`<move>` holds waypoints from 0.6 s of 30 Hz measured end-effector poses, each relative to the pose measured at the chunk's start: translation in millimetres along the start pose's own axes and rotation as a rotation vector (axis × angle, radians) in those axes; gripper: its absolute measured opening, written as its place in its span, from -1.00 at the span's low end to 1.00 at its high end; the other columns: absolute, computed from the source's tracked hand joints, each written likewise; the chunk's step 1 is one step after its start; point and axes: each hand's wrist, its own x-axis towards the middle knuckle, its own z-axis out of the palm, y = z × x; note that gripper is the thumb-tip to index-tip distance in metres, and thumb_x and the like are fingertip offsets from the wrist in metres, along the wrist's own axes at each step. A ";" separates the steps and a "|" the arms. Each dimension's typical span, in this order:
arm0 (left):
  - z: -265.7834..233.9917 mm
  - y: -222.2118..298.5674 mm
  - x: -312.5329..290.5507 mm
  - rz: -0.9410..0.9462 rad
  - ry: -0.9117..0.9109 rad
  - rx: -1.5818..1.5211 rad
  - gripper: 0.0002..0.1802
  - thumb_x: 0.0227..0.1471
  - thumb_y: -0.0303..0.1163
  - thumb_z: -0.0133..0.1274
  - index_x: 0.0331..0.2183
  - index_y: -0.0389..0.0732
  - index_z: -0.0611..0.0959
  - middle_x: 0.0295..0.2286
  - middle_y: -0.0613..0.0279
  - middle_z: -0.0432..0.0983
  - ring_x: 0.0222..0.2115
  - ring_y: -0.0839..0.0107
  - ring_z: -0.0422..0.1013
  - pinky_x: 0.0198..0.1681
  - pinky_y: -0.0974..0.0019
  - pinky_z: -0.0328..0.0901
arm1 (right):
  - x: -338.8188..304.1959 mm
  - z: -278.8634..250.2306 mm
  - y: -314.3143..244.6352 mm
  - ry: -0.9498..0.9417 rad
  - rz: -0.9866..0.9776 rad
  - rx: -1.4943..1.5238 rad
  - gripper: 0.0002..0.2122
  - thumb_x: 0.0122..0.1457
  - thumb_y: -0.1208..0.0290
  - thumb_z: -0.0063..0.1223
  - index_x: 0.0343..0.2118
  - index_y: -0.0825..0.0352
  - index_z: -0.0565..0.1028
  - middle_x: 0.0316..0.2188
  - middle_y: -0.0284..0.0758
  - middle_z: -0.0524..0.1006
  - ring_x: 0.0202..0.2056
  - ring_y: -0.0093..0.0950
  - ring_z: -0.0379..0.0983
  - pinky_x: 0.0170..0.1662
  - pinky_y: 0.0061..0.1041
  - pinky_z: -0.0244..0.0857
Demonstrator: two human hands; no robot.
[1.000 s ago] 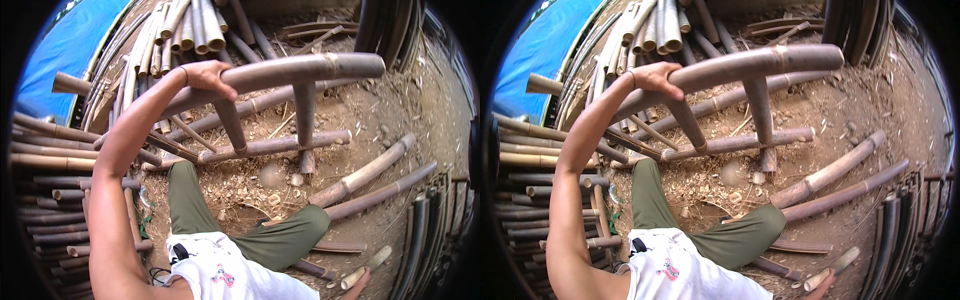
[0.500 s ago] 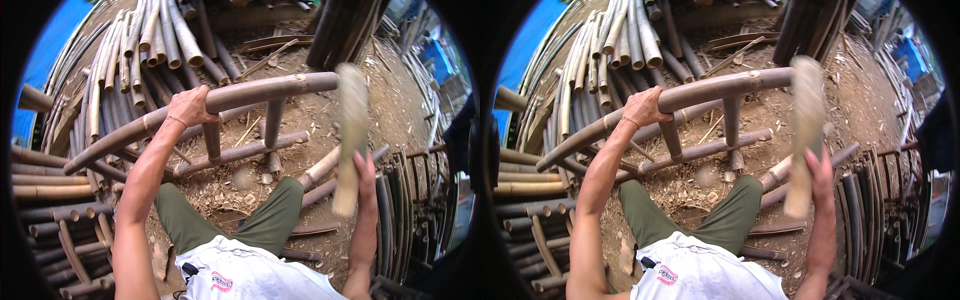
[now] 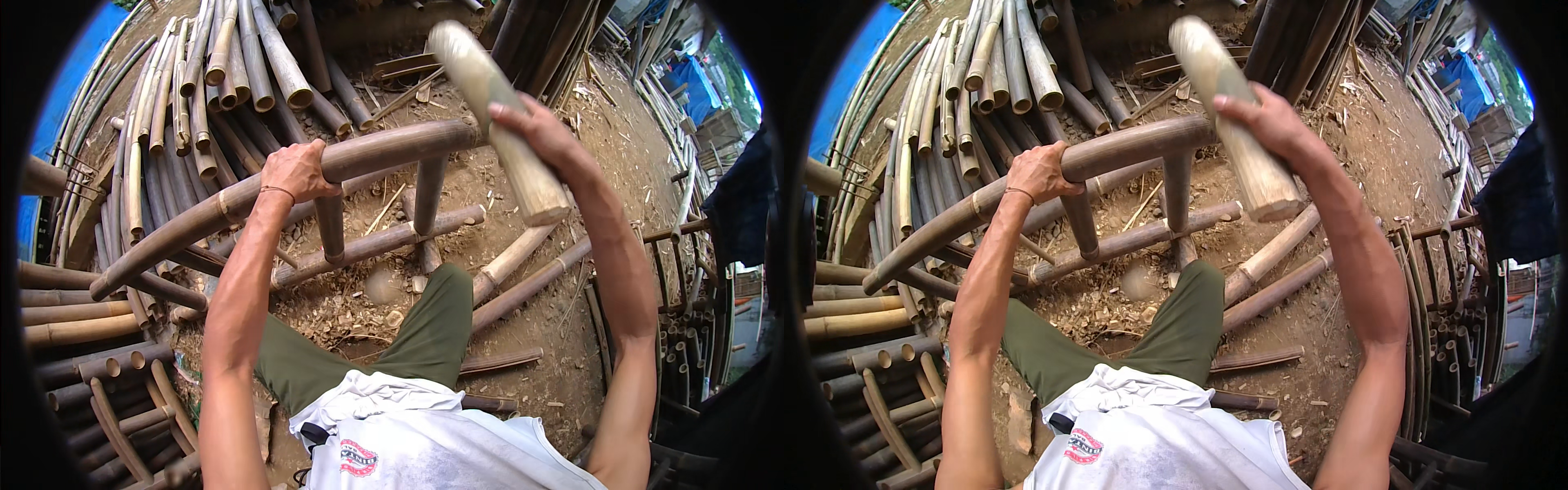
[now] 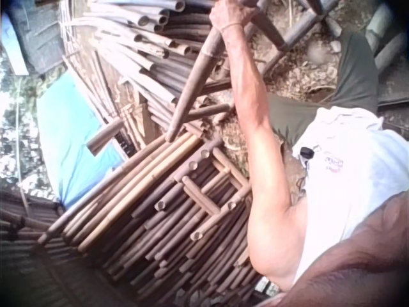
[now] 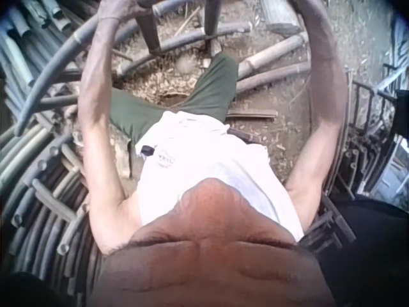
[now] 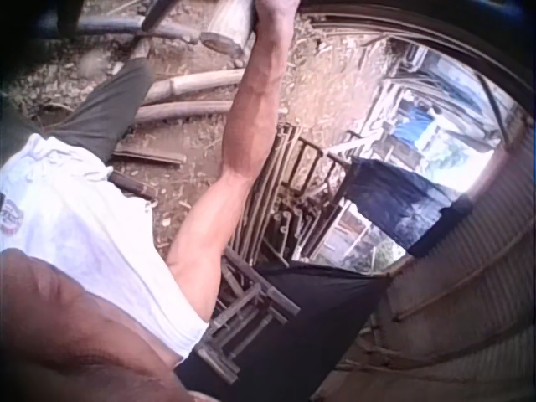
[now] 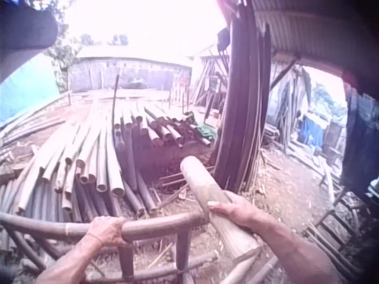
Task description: The person assembles bamboo poles into a ladder structure by hand, using a bamboo mallet to drive rungs into pre-drilled holes while sitting among stacks of bamboo.
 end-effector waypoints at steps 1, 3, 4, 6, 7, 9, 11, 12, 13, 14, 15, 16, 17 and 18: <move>3.7 -3.7 2.0 0.013 0.011 0.005 -0.23 -0.41 0.06 0.37 -0.12 -0.11 0.55 -0.28 0.00 0.56 -0.20 0.07 0.49 -0.10 0.10 0.37 | -2.3 -4.0 -19.1 0.019 -0.095 0.041 -0.23 0.06 -0.06 0.10 0.16 0.49 0.16 -0.23 -0.06 0.46 -0.32 -0.35 0.51 -0.28 -0.34 0.46; 0.7 -0.8 4.0 0.012 -0.002 0.014 -0.22 -0.41 0.06 0.37 -0.12 -0.11 0.55 -0.29 0.00 0.56 -0.20 0.06 0.49 -0.10 0.10 0.37 | -3.0 -7.9 -26.7 0.083 -0.201 0.038 -0.21 0.04 -0.06 0.10 0.15 0.49 0.15 -0.22 -0.05 0.45 -0.29 -0.33 0.51 -0.25 -0.31 0.46; 0.7 0.2 5.8 0.010 -0.011 0.019 -0.22 -0.42 0.06 0.37 -0.12 -0.12 0.55 -0.30 0.00 0.57 -0.20 0.06 0.49 -0.11 0.09 0.37 | -2.2 -6.9 -21.8 0.123 -0.215 -0.006 -0.22 0.03 -0.06 0.11 0.14 0.49 0.16 -0.20 -0.04 0.45 -0.26 -0.32 0.51 -0.22 -0.31 0.46; 5.7 -3.0 7.4 0.022 0.006 0.011 -0.25 -0.42 0.05 0.35 -0.14 -0.12 0.56 -0.30 0.00 0.57 -0.22 0.06 0.50 -0.12 0.08 0.37 | 16.5 -0.8 18.6 0.017 -0.267 -0.136 -0.22 -0.01 -0.06 0.12 0.12 0.50 0.20 -0.17 -0.06 0.45 -0.14 -0.26 0.48 -0.10 -0.30 0.42; 8.4 -0.3 8.5 0.038 0.008 -0.001 -0.26 -0.43 0.04 0.35 -0.15 -0.12 0.56 -0.30 0.00 0.57 -0.22 0.06 0.50 -0.12 0.08 0.37 | 21.7 3.2 48.0 0.072 -0.247 -0.332 -0.20 -0.03 -0.06 0.14 0.13 0.50 0.20 -0.13 -0.05 0.45 -0.11 -0.26 0.47 -0.06 -0.31 0.39; 4.6 0.4 10.9 0.016 -0.005 0.008 -0.27 -0.43 0.04 0.33 -0.17 -0.12 0.56 -0.31 0.01 0.58 -0.24 0.06 0.50 -0.12 0.09 0.37 | 23.5 4.2 42.7 -0.023 -0.137 -0.264 -0.14 -0.04 -0.09 0.17 0.19 0.48 0.16 -0.02 0.01 0.42 -0.11 -0.29 0.46 0.00 -0.33 0.34; 1.4 5.0 10.3 0.012 -0.008 -0.009 -0.27 -0.43 0.04 0.33 -0.17 -0.13 0.56 -0.32 0.01 0.58 -0.24 0.05 0.50 -0.12 0.09 0.37 | 30.6 -12.4 31.9 -0.152 0.002 -0.147 -0.17 0.01 -0.09 0.14 0.20 0.46 0.15 -0.07 0.04 0.42 -0.18 -0.31 0.49 -0.07 -0.32 0.38; -0.1 7.2 9.9 0.011 -0.009 -0.017 -0.28 -0.43 0.04 0.33 -0.18 -0.13 0.56 -0.32 0.01 0.58 -0.24 0.05 0.50 -0.12 0.09 0.37 | 33.4 -15.8 41.0 -0.117 -0.033 -0.147 -0.19 0.03 -0.08 0.12 0.19 0.45 0.16 -0.12 0.04 0.44 -0.21 -0.31 0.50 -0.13 -0.31 0.42; 0.9 5.0 8.8 0.006 -0.001 -0.021 -0.29 -0.42 0.04 0.34 -0.19 -0.14 0.56 -0.32 0.00 0.57 -0.24 0.05 0.50 -0.13 0.09 0.37 | 28.5 -10.6 34.9 -0.068 -0.041 -0.083 -0.20 0.04 -0.08 0.11 0.19 0.45 0.16 -0.15 0.01 0.45 -0.23 -0.31 0.50 -0.18 -0.32 0.44; 3.4 2.1 9.4 0.011 0.011 -0.002 -0.29 -0.42 0.04 0.34 -0.20 -0.14 0.56 -0.32 -0.01 0.57 -0.25 0.04 0.50 -0.14 0.09 0.37 | 21.9 -7.2 24.8 -0.020 -0.043 -0.020 -0.21 0.04 -0.08 0.11 0.18 0.44 0.16 -0.18 -0.01 0.45 -0.25 -0.31 0.50 -0.24 -0.32 0.46; 4.8 -2.5 10.8 0.016 0.023 0.018 -0.29 -0.42 0.04 0.35 -0.20 -0.14 0.56 -0.32 -0.01 0.57 -0.25 0.04 0.50 -0.14 0.08 0.37 | 22.3 -11.2 12.1 -0.033 -0.096 0.041 -0.20 0.04 -0.10 0.08 0.18 0.45 0.16 -0.19 -0.01 0.44 -0.27 -0.28 0.51 -0.27 -0.34 0.48; 5.6 -4.6 11.1 0.024 0.031 0.037 -0.30 -0.42 0.03 0.35 -0.20 -0.14 0.56 -0.32 -0.01 0.57 -0.25 0.04 0.50 -0.14 0.08 0.37 | 13.1 -12.6 -8.7 -0.006 -0.141 0.040 -0.16 0.02 -0.14 0.08 0.19 0.45 0.13 -0.18 0.01 0.43 -0.25 -0.25 0.50 -0.25 -0.31 0.48; 7.2 -6.1 11.0 0.024 0.015 0.027 -0.29 -0.41 0.03 0.35 -0.19 -0.14 0.56 -0.33 -0.01 0.57 -0.26 0.04 0.50 -0.15 0.08 0.37 | 14.5 -9.7 -3.5 0.007 -0.169 0.049 -0.16 0.00 -0.15 0.09 0.17 0.45 0.16 -0.17 0.02 0.43 -0.26 -0.27 0.51 -0.28 -0.34 0.48; 9.8 -6.7 10.6 0.020 -0.003 0.027 -0.29 -0.41 0.03 0.35 -0.19 -0.14 0.55 -0.33 -0.01 0.57 -0.26 0.03 0.50 -0.15 0.08 0.37 | 17.2 -6.0 2.7 0.019 -0.197 0.058 -0.16 -0.01 -0.17 0.10 0.16 0.45 0.18 -0.16 0.02 0.42 -0.28 -0.29 0.51 -0.31 -0.38 0.48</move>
